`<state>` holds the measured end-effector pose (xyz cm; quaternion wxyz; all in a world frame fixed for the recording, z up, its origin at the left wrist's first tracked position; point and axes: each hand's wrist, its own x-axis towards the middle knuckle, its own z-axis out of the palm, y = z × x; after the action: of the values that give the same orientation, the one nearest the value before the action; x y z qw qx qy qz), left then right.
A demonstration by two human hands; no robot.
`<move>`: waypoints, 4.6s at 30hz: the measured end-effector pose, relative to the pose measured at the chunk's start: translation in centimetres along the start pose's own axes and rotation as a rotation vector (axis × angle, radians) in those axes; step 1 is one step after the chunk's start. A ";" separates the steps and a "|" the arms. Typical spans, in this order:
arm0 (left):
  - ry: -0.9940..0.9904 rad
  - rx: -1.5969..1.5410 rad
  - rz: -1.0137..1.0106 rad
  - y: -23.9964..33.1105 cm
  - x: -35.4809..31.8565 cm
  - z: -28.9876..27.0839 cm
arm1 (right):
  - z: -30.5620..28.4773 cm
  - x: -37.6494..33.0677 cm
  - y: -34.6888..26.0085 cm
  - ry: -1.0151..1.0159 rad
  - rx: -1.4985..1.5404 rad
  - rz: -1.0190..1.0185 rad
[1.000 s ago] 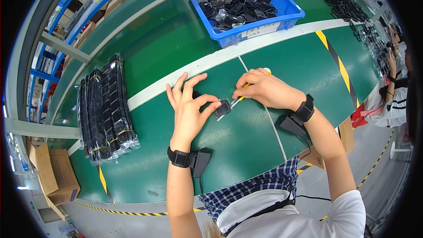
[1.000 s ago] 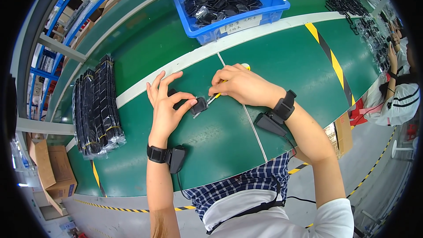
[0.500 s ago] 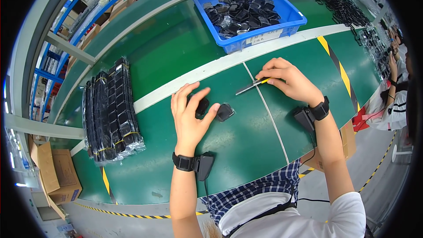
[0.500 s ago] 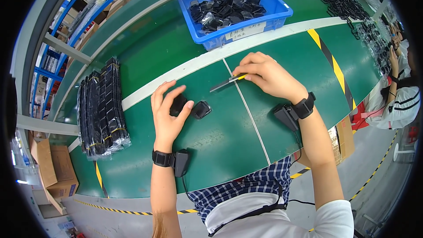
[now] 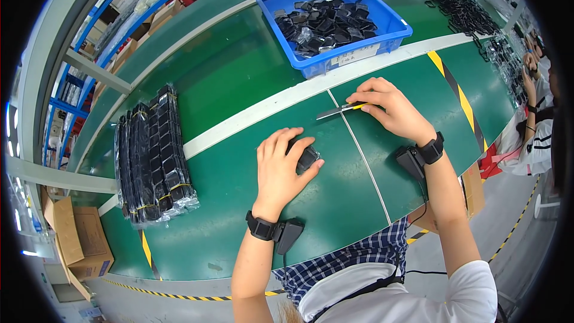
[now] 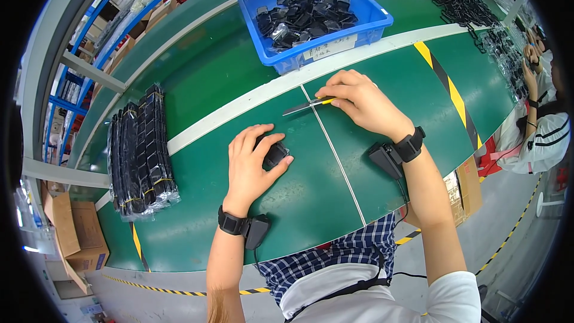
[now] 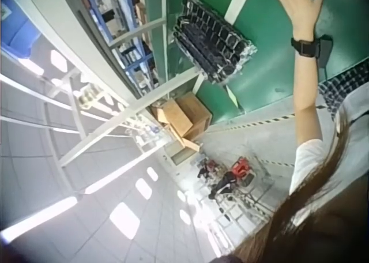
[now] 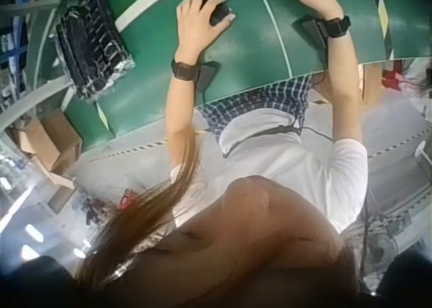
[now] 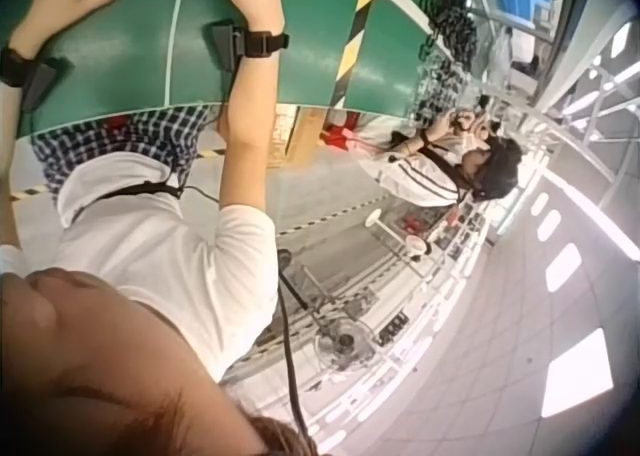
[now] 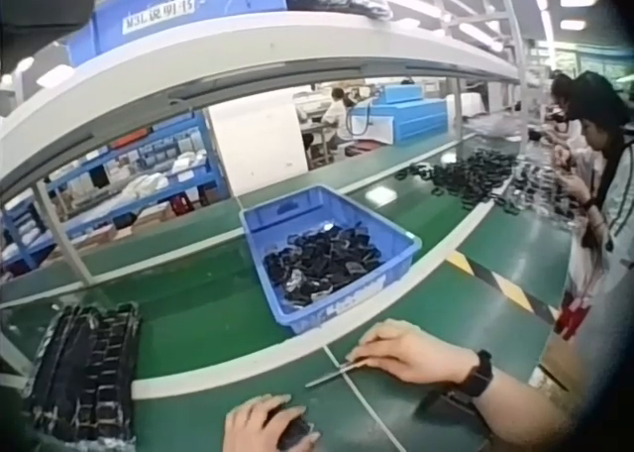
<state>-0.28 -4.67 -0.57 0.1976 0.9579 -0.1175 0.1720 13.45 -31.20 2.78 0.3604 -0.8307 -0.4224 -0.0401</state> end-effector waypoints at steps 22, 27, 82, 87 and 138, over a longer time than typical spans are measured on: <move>0.232 -0.431 -0.158 -2.0 0.5 -0.2 | -0.3 0.0 -0.4 0.010 0.042 0.016; 0.445 -0.556 -0.304 -3.6 0.3 -0.3 | -0.2 0.0 -0.5 0.019 0.042 0.007; 0.310 0.650 -0.442 -10.0 -11.8 -11.3 | 1.0 -0.5 -1.2 -0.124 -0.028 -0.004; 0.305 0.642 -0.531 -10.2 -12.2 -9.7 | 0.9 -0.4 -0.6 -0.129 -0.070 0.027; 0.099 -0.061 -0.489 3.5 -10.7 -10.8 | 18.2 7.9 -15.3 -0.375 -0.017 -0.431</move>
<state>-14.19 -1.62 5.93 0.2679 0.9417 0.1226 0.1623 3.01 -8.51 1.00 0.2522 -0.7175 -0.6483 0.0347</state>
